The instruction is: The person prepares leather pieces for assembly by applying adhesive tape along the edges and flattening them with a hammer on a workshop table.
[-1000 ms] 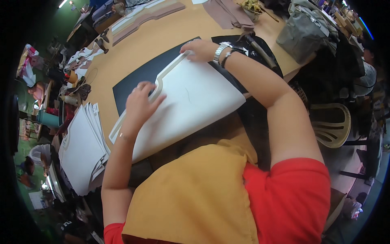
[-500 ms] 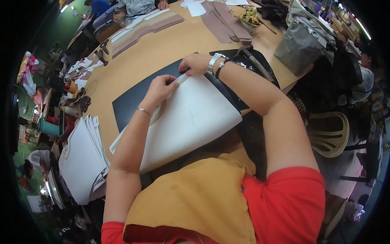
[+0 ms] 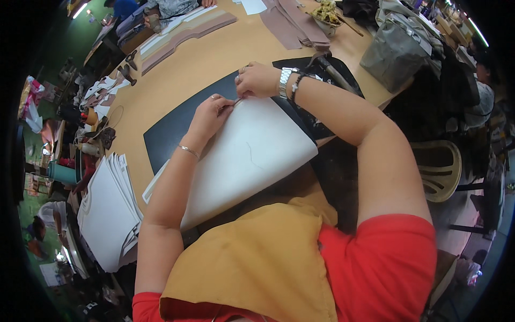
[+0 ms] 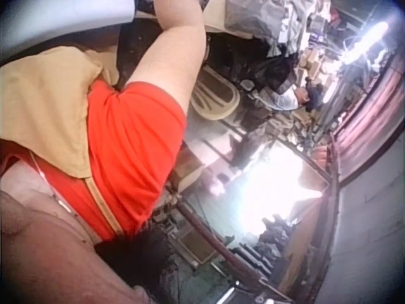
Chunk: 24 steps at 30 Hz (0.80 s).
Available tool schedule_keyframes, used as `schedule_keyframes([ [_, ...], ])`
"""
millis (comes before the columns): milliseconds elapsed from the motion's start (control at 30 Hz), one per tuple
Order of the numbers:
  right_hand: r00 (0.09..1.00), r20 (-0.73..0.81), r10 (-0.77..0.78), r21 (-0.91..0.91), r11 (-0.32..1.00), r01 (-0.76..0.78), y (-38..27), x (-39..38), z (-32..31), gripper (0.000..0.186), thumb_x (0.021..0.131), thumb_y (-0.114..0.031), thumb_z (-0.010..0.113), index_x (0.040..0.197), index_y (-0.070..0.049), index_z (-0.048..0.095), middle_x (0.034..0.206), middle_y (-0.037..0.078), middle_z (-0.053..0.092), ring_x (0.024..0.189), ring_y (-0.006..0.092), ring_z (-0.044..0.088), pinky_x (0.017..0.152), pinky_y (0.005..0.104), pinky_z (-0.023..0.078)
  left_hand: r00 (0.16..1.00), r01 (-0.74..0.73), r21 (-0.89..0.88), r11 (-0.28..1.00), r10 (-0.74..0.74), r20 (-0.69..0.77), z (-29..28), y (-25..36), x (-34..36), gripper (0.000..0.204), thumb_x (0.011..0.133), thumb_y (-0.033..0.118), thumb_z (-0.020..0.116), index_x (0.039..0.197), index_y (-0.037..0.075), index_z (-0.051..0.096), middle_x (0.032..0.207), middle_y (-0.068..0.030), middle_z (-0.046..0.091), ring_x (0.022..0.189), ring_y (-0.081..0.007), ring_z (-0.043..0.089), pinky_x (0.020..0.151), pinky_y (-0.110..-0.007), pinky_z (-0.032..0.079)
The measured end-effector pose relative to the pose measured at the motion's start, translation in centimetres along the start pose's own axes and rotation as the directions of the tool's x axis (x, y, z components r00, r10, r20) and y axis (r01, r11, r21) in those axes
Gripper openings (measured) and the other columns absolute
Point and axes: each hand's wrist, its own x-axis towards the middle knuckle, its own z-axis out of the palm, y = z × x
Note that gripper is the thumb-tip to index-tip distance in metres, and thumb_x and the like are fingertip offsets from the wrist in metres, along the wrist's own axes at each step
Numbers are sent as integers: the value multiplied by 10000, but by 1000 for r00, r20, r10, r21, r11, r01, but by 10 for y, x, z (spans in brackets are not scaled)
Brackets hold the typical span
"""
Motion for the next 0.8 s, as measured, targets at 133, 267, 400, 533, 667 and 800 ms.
schedule_keyframes([
  [133,949,-238,-207,-297,946,132,-13,-25,10,307,922,-141,654,1220,-197,703,1149,55,705,1088,301,675,913,456,534,938,-234,318,919,300,-176,14,-10,-12,197,965,127,692,1133,65,773,997,-98,685,906,-305,671,875,-344,548],
  [267,804,-285,522,-97,819,-566,16,-80,-3,332,949,-264,650,1257,-141,670,1169,146,712,1128,332,667,948,524,533,993,-68,63,996,74,-88,-4,-8,-18,243,969,114,660,1182,79,771,1028,-118,685,957,-323,670,887,-377,552],
  [400,315,-204,927,-159,286,-945,48,-184,8,499,985,-432,628,1312,-56,601,1228,259,679,1110,422,677,974,504,540,991,129,-118,985,-131,-9,-15,-2,-20,254,964,100,654,1185,63,773,1051,-130,691,999,-315,676,910,-383,551],
  [533,126,-77,989,68,131,-989,55,-206,7,569,992,-515,612,1270,-18,621,1211,269,691,1127,453,675,983,503,532,997,41,-16,999,-42,-62,-19,-1,-27,236,927,100,719,1138,11,776,1033,-123,704,983,-279,692,915,-357,550],
  [667,379,-18,925,468,343,-815,21,-154,-8,512,1012,-449,637,1283,-15,616,1052,243,722,1000,360,705,899,432,547,971,241,-136,961,-238,35,-30,2,-34,238,910,82,721,1132,12,775,1004,-124,712,968,-292,697,903,-353,559],
  [800,600,-74,796,742,446,-500,-76,-68,-32,385,1059,-323,597,1271,-2,593,991,215,714,887,296,683,837,394,550,994,99,17,995,-98,-57,-27,-6,-48,217,913,75,715,1109,10,780,985,-134,712,953,-294,697,889,-362,562],
])
